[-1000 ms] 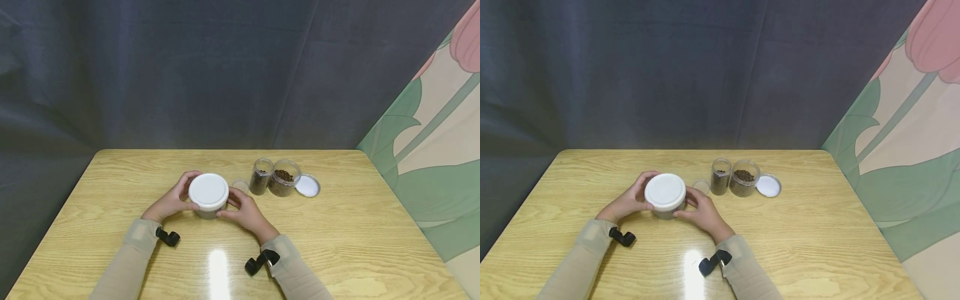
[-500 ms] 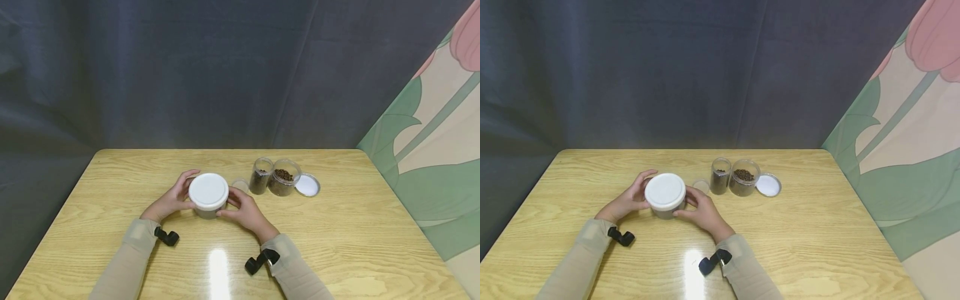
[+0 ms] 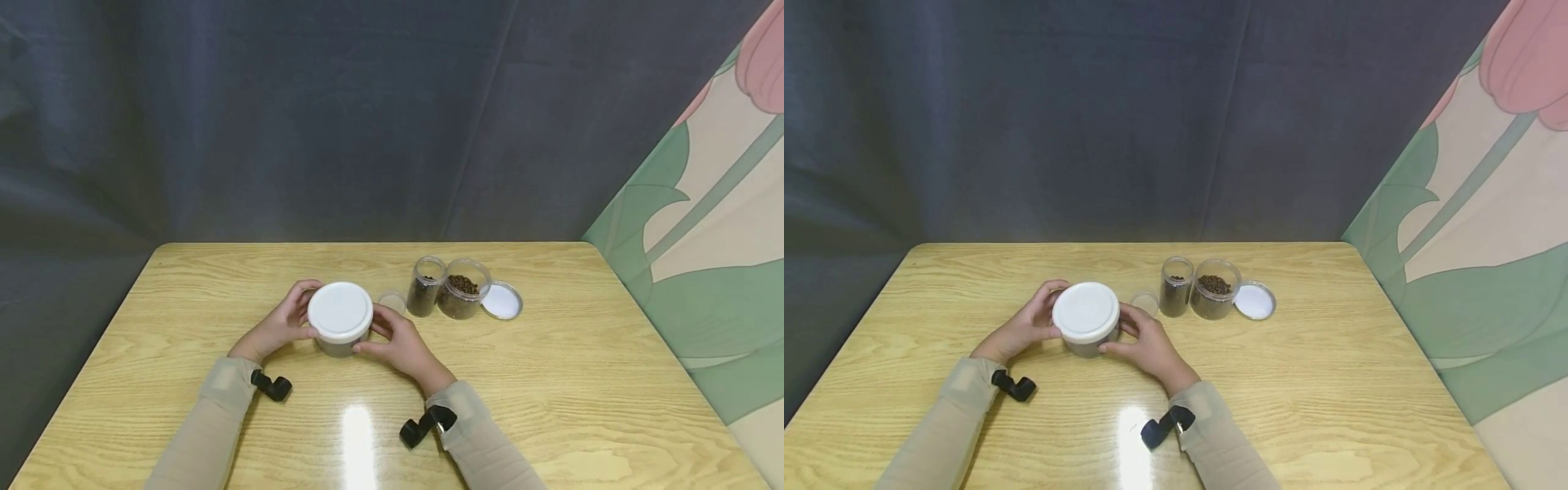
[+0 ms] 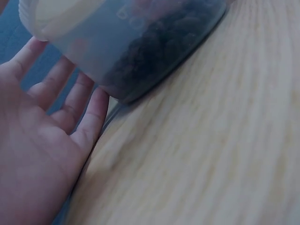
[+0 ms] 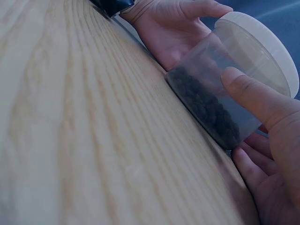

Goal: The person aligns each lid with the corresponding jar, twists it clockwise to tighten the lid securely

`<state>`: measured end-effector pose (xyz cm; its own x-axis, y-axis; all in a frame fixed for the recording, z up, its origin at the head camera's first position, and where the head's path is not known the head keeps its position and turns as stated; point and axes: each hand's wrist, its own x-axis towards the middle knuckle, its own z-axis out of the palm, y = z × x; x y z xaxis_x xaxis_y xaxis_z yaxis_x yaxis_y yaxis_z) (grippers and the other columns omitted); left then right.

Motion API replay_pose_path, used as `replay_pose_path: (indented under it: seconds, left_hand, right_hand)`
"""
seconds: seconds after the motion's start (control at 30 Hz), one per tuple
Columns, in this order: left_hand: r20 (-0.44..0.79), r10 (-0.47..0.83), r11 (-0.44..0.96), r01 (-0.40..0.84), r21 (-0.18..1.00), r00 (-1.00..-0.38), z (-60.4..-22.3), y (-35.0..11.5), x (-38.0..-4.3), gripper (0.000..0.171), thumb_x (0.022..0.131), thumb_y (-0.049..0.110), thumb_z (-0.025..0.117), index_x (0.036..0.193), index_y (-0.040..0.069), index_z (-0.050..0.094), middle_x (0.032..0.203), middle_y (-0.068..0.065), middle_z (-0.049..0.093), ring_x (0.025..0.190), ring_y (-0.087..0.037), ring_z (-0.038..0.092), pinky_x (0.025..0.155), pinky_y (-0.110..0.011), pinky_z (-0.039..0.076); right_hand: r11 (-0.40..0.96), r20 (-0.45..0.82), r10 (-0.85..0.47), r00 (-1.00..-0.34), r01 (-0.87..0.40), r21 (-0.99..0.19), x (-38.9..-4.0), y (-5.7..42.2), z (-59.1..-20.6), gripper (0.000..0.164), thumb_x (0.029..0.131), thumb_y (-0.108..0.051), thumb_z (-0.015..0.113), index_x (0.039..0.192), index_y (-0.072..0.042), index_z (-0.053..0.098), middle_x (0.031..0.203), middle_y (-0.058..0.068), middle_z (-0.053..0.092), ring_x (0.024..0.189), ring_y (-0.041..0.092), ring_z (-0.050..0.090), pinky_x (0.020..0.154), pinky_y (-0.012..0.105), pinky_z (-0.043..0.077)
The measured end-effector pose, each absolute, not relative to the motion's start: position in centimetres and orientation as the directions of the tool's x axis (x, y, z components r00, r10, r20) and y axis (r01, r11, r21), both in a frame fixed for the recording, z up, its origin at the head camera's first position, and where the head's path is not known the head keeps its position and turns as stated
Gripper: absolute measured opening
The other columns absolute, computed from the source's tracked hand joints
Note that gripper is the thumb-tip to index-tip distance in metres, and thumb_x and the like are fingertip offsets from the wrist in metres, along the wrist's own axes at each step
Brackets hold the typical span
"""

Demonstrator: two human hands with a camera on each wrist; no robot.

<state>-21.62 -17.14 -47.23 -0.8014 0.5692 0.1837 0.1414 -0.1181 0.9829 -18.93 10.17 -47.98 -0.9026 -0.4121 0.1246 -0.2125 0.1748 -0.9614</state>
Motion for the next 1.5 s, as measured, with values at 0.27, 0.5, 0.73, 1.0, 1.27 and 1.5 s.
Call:
replay_pose_path:
  seconds: [0.27, 0.5, 0.73, 1.0, 1.27, 1.5]
  left_hand:
    - [0.13, 0.564, -0.089, 0.096, 0.991, -0.815, -47.3, -17.37, -21.61, 0.079, 0.094, 0.022, 0.075, 0.159, 0.009, 0.031, 0.161, -0.011, 0.033, 0.146, -0.014, 0.034, 0.115, -0.017, 0.031]
    - [0.157, 0.582, -0.123, 0.105, 0.987, -0.798, -47.67, -17.59, -21.84, 0.084, 0.092, 0.021, 0.077, 0.159, 0.012, 0.026, 0.158, -0.008, 0.036, 0.144, -0.011, 0.035, 0.115, -0.018, 0.032]
    - [0.201, 0.578, -0.155, 0.136, 0.979, -0.79, -47.76, -17.55, -21.89, 0.079, 0.088, 0.019, 0.082, 0.145, 0.011, 0.029, 0.15, -0.007, 0.041, 0.139, -0.007, 0.041, 0.114, -0.019, 0.035]
    - [0.159, 0.578, -0.12, 0.11, 0.987, -0.801, -47.59, -17.58, -21.92, 0.076, 0.09, 0.021, 0.08, 0.148, 0.01, 0.031, 0.154, -0.011, 0.038, 0.141, -0.008, 0.038, 0.114, -0.018, 0.034]
    - [0.121, 0.577, -0.093, 0.082, 0.992, -0.808, -47.41, -17.54, -21.81, 0.077, 0.096, 0.022, 0.073, 0.158, 0.009, 0.029, 0.159, -0.008, 0.035, 0.144, -0.01, 0.035, 0.115, -0.018, 0.031]
    - [0.145, 0.588, -0.117, 0.094, 0.989, -0.795, -47.59, -17.62, -21.78, 0.085, 0.094, 0.025, 0.074, 0.16, 0.009, 0.022, 0.16, -0.012, 0.033, 0.143, -0.01, 0.037, 0.115, -0.019, 0.033]
  right_hand:
    - [0.165, 0.129, -0.416, -0.9, -0.214, -0.963, -18.93, 10.22, -47.85, 0.08, 0.079, -0.005, 0.087, 0.147, 0.004, 0.046, 0.146, 0.022, 0.051, 0.135, 0.035, 0.052, 0.106, 0.024, 0.046]
    - [0.174, 0.114, -0.419, -0.901, -0.203, -0.964, -18.91, 10.21, -47.85, 0.08, 0.08, -0.006, 0.087, 0.148, 0.002, 0.046, 0.147, 0.019, 0.05, 0.136, 0.031, 0.051, 0.107, 0.024, 0.045]
    - [0.172, 0.123, -0.421, -0.899, -0.212, -0.962, -18.99, 10.17, -47.87, 0.08, 0.08, -0.006, 0.087, 0.148, 0.002, 0.046, 0.147, 0.019, 0.051, 0.136, 0.031, 0.051, 0.107, 0.024, 0.045]
    - [0.161, 0.124, -0.416, -0.901, -0.207, -0.965, -18.99, 10.16, -47.72, 0.079, 0.08, -0.004, 0.086, 0.147, 0.003, 0.046, 0.146, 0.021, 0.051, 0.136, 0.033, 0.051, 0.108, 0.025, 0.044]
    - [0.155, 0.092, -0.42, -0.903, -0.171, -0.973, -19.05, 10.22, -47.87, 0.079, 0.081, -0.003, 0.085, 0.149, 0.002, 0.045, 0.148, 0.022, 0.049, 0.137, 0.034, 0.049, 0.108, 0.025, 0.044]
    - [0.164, 0.09, -0.423, -0.901, -0.174, -0.971, -18.89, 10.27, -47.78, 0.08, 0.081, -0.006, 0.086, 0.149, 0.001, 0.045, 0.147, 0.021, 0.05, 0.135, 0.033, 0.051, 0.107, 0.025, 0.045]
